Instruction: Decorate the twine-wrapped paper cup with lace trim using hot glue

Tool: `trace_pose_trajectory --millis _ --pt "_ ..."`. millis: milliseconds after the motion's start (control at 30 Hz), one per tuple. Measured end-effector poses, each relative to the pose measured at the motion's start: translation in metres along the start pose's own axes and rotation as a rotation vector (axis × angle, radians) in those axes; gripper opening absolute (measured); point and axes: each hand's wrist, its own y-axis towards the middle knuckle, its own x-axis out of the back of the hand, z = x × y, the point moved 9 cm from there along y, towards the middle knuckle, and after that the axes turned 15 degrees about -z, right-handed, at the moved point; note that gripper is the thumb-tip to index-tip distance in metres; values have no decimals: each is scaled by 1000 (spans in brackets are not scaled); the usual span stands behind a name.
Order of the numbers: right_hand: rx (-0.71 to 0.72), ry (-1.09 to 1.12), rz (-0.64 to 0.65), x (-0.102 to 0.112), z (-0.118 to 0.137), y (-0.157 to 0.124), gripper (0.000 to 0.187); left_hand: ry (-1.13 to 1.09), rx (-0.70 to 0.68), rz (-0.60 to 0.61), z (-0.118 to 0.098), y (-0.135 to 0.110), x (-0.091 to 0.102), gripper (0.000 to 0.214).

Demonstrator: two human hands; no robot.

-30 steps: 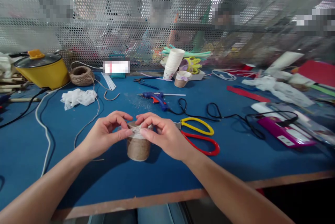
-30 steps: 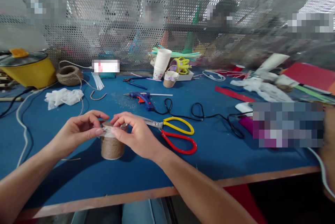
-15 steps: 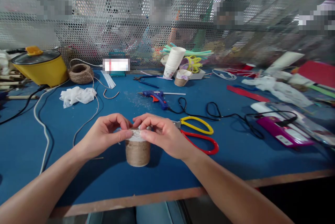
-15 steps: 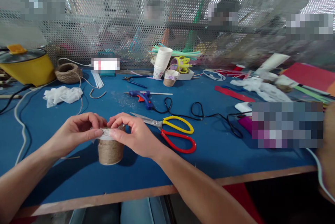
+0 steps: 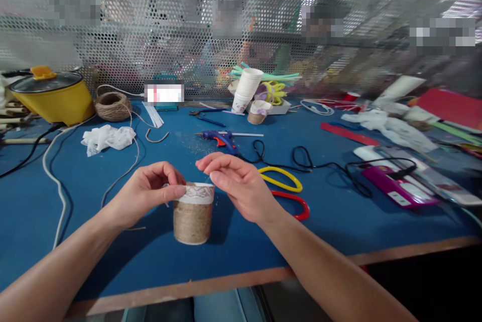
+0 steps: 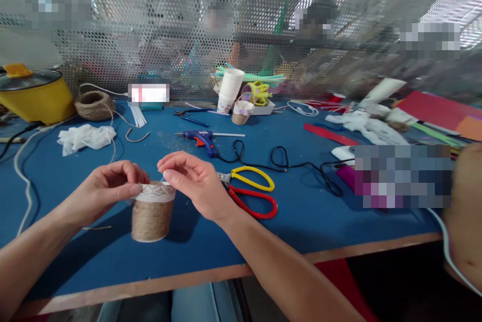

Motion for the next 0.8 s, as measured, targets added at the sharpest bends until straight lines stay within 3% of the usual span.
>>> trace_pose_trajectory --millis 167,367,600,700,800 --pt "-27 -37 14 -2 -3 0 16 -12 21 -11 1 1 -1 20" --pt "63 -164 19 -5 6 -1 29 2 38 -23 2 1 0 21" --pt "32 -260 1 -2 2 -2 29 14 40 -6 4 1 -1 21" --pt "107 -345 -59 4 7 0 27 28 43 -4 5 1 -2 22" --pt "184 -462 -41 2 10 -2 26 41 56 5 7 0 -3 22"
